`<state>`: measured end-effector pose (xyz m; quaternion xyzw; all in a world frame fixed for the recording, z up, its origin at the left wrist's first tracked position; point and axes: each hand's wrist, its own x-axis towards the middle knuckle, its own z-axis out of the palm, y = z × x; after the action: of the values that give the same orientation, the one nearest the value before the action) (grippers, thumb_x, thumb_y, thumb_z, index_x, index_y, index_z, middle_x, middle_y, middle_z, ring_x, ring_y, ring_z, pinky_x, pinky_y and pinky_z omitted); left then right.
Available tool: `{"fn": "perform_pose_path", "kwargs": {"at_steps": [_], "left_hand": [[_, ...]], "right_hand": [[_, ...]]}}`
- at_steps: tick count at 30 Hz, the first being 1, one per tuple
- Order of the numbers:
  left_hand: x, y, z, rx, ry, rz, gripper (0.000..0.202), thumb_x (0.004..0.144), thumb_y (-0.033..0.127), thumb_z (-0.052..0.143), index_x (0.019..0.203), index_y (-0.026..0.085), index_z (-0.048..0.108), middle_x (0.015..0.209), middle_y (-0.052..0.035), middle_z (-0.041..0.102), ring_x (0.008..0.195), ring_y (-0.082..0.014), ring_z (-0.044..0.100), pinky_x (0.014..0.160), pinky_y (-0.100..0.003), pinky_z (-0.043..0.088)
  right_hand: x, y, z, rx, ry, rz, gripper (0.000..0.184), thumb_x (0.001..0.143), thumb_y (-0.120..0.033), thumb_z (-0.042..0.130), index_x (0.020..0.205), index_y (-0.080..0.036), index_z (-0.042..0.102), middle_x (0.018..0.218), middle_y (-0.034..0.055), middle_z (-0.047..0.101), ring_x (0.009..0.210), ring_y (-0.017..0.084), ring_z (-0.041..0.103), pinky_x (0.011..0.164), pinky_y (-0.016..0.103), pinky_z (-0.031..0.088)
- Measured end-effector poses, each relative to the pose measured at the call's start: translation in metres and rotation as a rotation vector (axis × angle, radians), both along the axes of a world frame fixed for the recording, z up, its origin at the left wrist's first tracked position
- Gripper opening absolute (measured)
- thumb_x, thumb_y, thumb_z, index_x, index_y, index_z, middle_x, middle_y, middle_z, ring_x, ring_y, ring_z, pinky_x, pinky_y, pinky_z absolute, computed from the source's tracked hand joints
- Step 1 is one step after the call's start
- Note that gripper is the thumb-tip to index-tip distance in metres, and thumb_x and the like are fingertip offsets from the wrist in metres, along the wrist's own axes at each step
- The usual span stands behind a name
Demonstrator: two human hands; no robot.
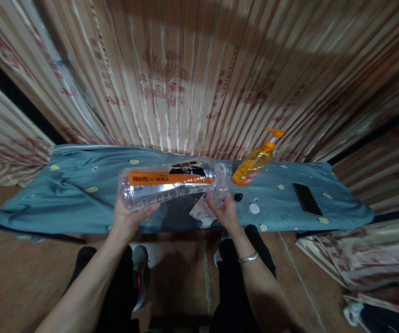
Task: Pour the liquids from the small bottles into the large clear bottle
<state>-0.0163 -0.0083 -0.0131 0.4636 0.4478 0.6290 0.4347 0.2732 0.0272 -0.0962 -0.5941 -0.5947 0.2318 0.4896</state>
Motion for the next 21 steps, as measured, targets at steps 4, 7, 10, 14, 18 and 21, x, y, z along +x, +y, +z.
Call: {"fn": "perform_pose_path", "kwargs": {"at_steps": [4, 7, 10, 14, 18, 21], "left_hand": [[0.001, 0.001, 0.001, 0.016, -0.009, 0.015, 0.071, 0.055, 0.036, 0.102, 0.11, 0.025, 0.058, 0.074, 0.0046, 0.063, 0.043, -0.0118, 0.049, 0.034, -0.025, 0.035], [0.003, 0.002, 0.003, 0.032, -0.026, 0.016, 0.07, 0.053, 0.037, 0.102, 0.105, 0.024, 0.058, 0.071, 0.0054, 0.062, 0.041, -0.0106, 0.047, 0.033, -0.024, 0.033], [0.005, 0.002, 0.005, 0.045, -0.025, 0.008, 0.07, 0.054, 0.037, 0.102, 0.106, 0.025, 0.057, 0.073, 0.0054, 0.063, 0.041, -0.0099, 0.047, 0.034, -0.023, 0.034], [0.005, 0.0, 0.007, 0.056, -0.018, 0.002, 0.071, 0.055, 0.039, 0.103, 0.108, 0.026, 0.057, 0.07, 0.0067, 0.061, 0.042, -0.0114, 0.049, 0.035, -0.025, 0.035], [0.005, -0.001, 0.009, 0.038, 0.004, -0.031, 0.067, 0.057, 0.042, 0.103, 0.102, 0.026, 0.056, 0.066, 0.0075, 0.061, 0.042, -0.0129, 0.051, 0.035, -0.026, 0.038], [0.004, -0.002, 0.01, 0.039, 0.005, -0.017, 0.068, 0.054, 0.043, 0.104, 0.098, 0.025, 0.056, 0.066, 0.0074, 0.061, 0.042, -0.0122, 0.051, 0.034, -0.025, 0.037]], "right_hand": [[0.0, 0.0, -0.001, 0.003, 0.006, 0.005, 0.074, 0.08, -0.05, 0.079, 0.142, -0.018, 0.058, 0.12, 0.0163, 0.083, 0.105, 0.034, 0.082, 0.093, 0.048, 0.066], [0.001, 0.0, 0.0, -0.007, 0.015, 0.01, 0.072, 0.079, -0.05, 0.079, 0.14, -0.018, 0.059, 0.12, 0.0165, 0.083, 0.105, 0.034, 0.082, 0.093, 0.049, 0.066], [0.001, 0.0, 0.001, -0.008, 0.015, 0.008, 0.071, 0.079, -0.049, 0.078, 0.141, -0.019, 0.058, 0.122, 0.0163, 0.083, 0.107, 0.035, 0.082, 0.096, 0.05, 0.065], [0.001, 0.0, -0.001, -0.019, 0.003, -0.01, 0.077, 0.078, -0.049, 0.08, 0.145, -0.02, 0.055, 0.118, 0.0146, 0.084, 0.104, 0.035, 0.082, 0.093, 0.048, 0.066], [0.001, 0.001, -0.003, -0.022, -0.015, -0.025, 0.075, 0.077, -0.047, 0.082, 0.143, -0.021, 0.057, 0.114, 0.0134, 0.085, 0.099, 0.034, 0.083, 0.088, 0.048, 0.067], [0.002, 0.001, -0.002, -0.018, -0.015, -0.013, 0.073, 0.079, -0.045, 0.081, 0.144, -0.021, 0.057, 0.119, 0.0137, 0.084, 0.103, 0.034, 0.083, 0.092, 0.05, 0.066]]}}
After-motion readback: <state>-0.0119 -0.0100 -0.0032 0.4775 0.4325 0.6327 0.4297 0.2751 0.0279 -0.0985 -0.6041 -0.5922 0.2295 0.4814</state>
